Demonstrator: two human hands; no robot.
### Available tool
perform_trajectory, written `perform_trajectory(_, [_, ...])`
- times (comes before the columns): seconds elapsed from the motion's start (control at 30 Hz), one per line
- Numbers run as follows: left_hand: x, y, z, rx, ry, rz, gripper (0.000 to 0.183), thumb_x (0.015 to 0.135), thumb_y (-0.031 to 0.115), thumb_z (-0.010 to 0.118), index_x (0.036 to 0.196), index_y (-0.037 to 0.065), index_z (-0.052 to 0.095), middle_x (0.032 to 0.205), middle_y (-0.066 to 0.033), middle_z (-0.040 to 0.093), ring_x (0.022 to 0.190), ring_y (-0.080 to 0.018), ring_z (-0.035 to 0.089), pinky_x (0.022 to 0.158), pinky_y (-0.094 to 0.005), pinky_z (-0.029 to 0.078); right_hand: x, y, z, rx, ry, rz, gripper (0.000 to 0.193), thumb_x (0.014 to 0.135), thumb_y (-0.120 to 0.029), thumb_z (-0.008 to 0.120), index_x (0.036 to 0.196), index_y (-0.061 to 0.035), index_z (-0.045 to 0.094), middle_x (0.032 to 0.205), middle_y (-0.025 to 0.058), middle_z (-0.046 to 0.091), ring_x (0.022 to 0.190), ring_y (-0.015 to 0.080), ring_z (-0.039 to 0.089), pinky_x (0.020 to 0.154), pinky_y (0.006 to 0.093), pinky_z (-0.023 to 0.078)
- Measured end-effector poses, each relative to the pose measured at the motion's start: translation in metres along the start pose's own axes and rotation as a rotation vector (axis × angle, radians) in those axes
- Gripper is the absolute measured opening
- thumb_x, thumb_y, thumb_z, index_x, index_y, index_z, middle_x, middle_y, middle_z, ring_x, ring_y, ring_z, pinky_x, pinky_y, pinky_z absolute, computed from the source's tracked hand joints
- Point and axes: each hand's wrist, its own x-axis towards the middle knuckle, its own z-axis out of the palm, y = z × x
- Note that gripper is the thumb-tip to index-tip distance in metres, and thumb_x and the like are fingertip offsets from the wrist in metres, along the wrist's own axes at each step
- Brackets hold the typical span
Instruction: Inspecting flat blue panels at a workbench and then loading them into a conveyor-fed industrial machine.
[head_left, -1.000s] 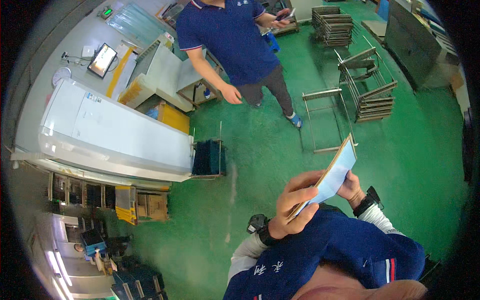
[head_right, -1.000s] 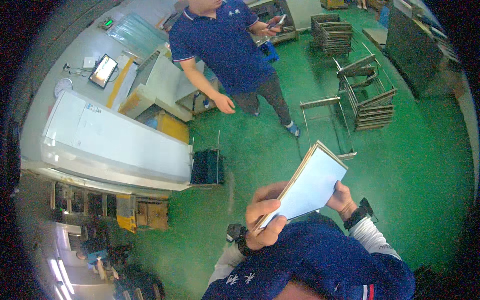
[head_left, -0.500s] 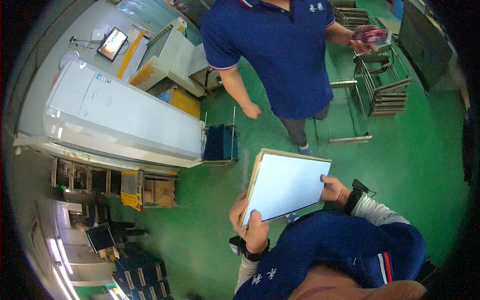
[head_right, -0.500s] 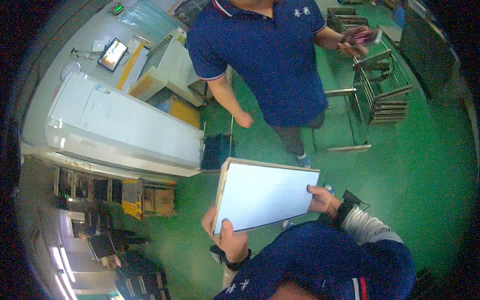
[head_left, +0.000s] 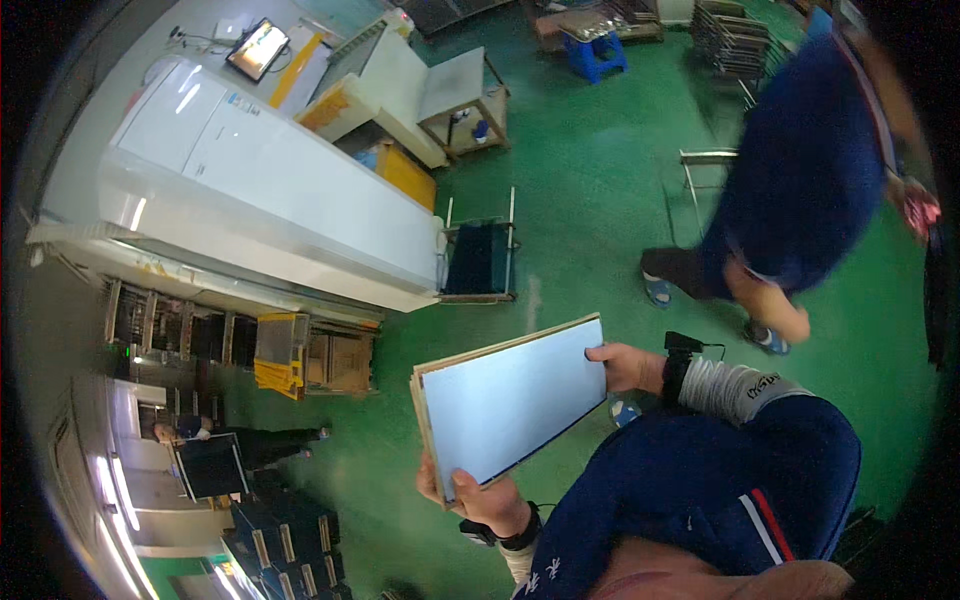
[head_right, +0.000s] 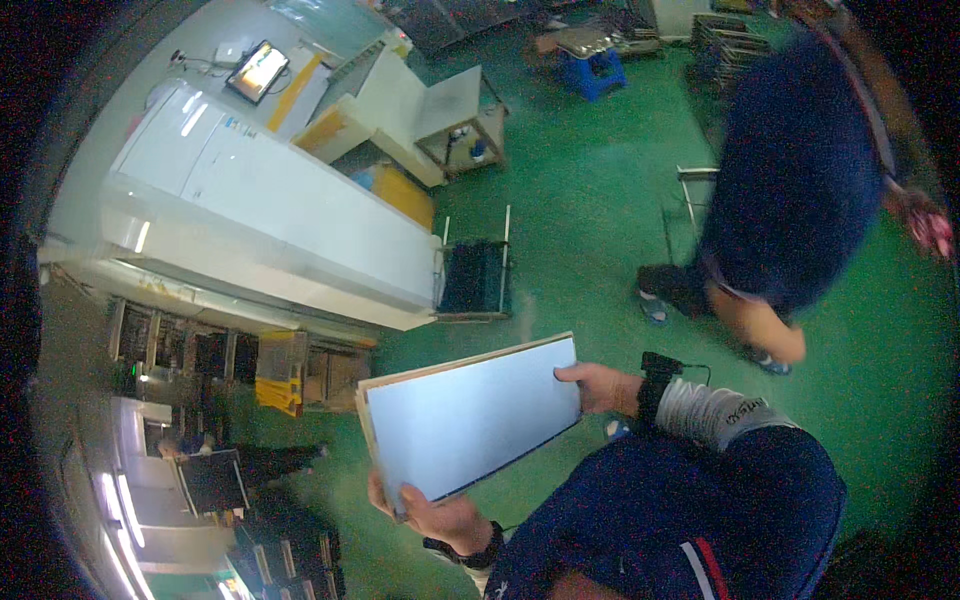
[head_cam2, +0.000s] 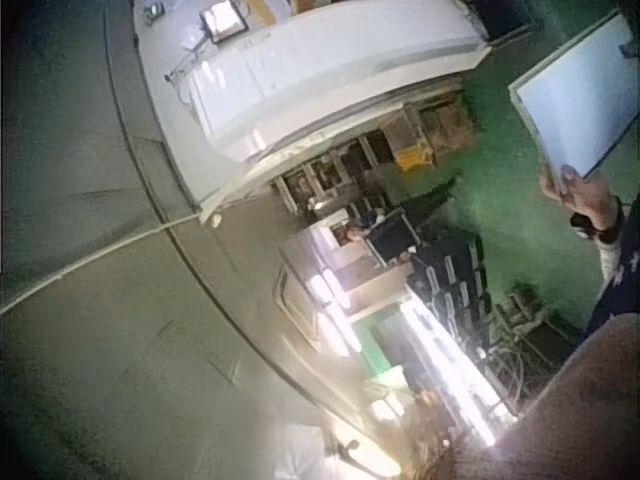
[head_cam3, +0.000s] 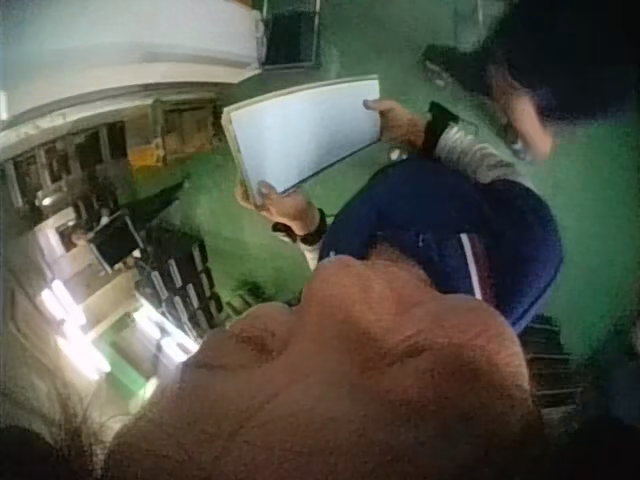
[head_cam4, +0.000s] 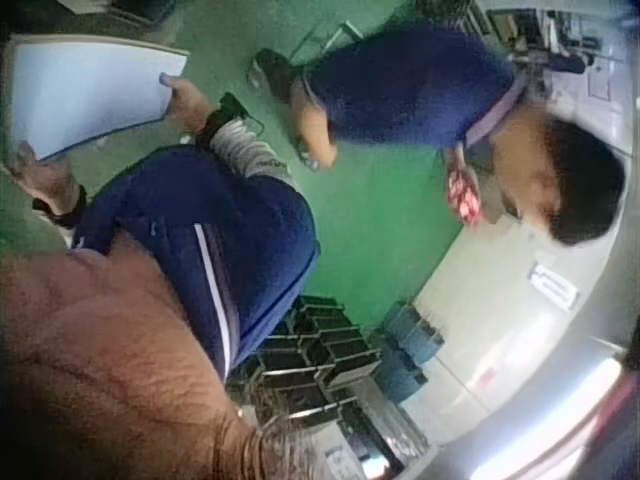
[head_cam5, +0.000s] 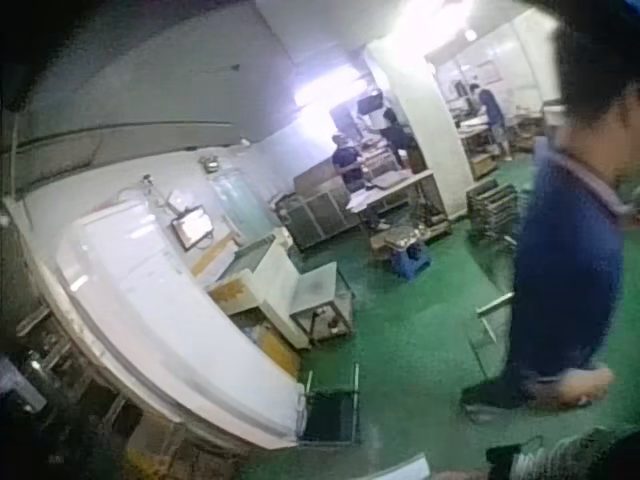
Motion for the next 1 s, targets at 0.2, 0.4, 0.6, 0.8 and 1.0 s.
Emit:
perform_trajectory(0.2, [0.037, -0.030, 0.011, 0.051, -0.008, -0.049, 0.053, 0.089, 0.033, 0.044, 0.130, 0.002, 0.033, 0.122, -0.0150, 0.040, 0.107, -0.0273, 0.049, 0.089, -0.0439, 0.043, 0.050, -0.033, 0.020, -0.088, 0.047, -0.010, 0.063, 0.083, -0.036, 0.066, 0.131, -0.0021, 0.045, 0.126, 0.0125, 0.055, 0.113, 0.0297, 0.054, 0.098, 0.0492, 0.039])
perform_trajectory(0.4, [0.083, -0.085, 0.095, 0.140, -0.113, 0.010, 0.050, 0.088, 0.033, 0.044, 0.127, 0.002, 0.035, 0.123, -0.0185, 0.044, 0.106, -0.0293, 0.052, 0.087, -0.0432, 0.046, 0.074, -0.129, -0.022, -0.090, 0.132, -0.008, 0.066, 0.083, -0.036, 0.066, 0.133, -0.0016, 0.042, 0.128, 0.0122, 0.054, 0.115, 0.0291, 0.053, 0.099, 0.0497, 0.038])
perform_trajectory(0.6, [0.126, -0.117, 0.258, -0.107, -0.183, -0.146, 0.058, 0.090, 0.026, 0.045, 0.141, 0.007, 0.026, 0.131, -0.0210, 0.042, 0.113, -0.0309, 0.049, 0.090, -0.0469, 0.045, 0.072, -0.279, -0.042, -0.094, 0.149, -0.187, 0.067, 0.084, -0.036, 0.065, 0.135, -0.0006, 0.039, 0.132, 0.0133, 0.050, 0.120, 0.0284, 0.050, 0.100, 0.0495, 0.038])
perform_trajectory(0.8, [0.174, -0.169, 0.396, -0.009, -0.513, 0.160, 0.063, 0.089, 0.017, 0.051, 0.142, -0.001, 0.023, 0.133, -0.0176, 0.042, 0.117, -0.0258, 0.047, 0.098, -0.0421, 0.038, 0.065, -0.413, -0.063, 0.002, 0.122, -0.393, 0.075, 0.078, -0.039, 0.070, 0.136, -0.0024, 0.039, 0.133, 0.0145, 0.049, 0.121, 0.0307, 0.048, 0.103, 0.0494, 0.033])
perform_trajectory(1.0, [0.202, -0.254, 0.476, -0.319, -0.937, -0.353, 0.033, 0.083, 0.002, 0.063, 0.115, -0.003, 0.054, 0.113, -0.0098, 0.057, 0.103, -0.0186, 0.055, 0.088, -0.0315, 0.043, 0.107, -0.497, -0.063, 0.036, 0.179, -0.492, 0.077, 0.076, -0.043, 0.071, 0.136, -0.0045, 0.040, 0.134, 0.0128, 0.048, 0.124, 0.0296, 0.044, 0.106, 0.0480, 0.030])
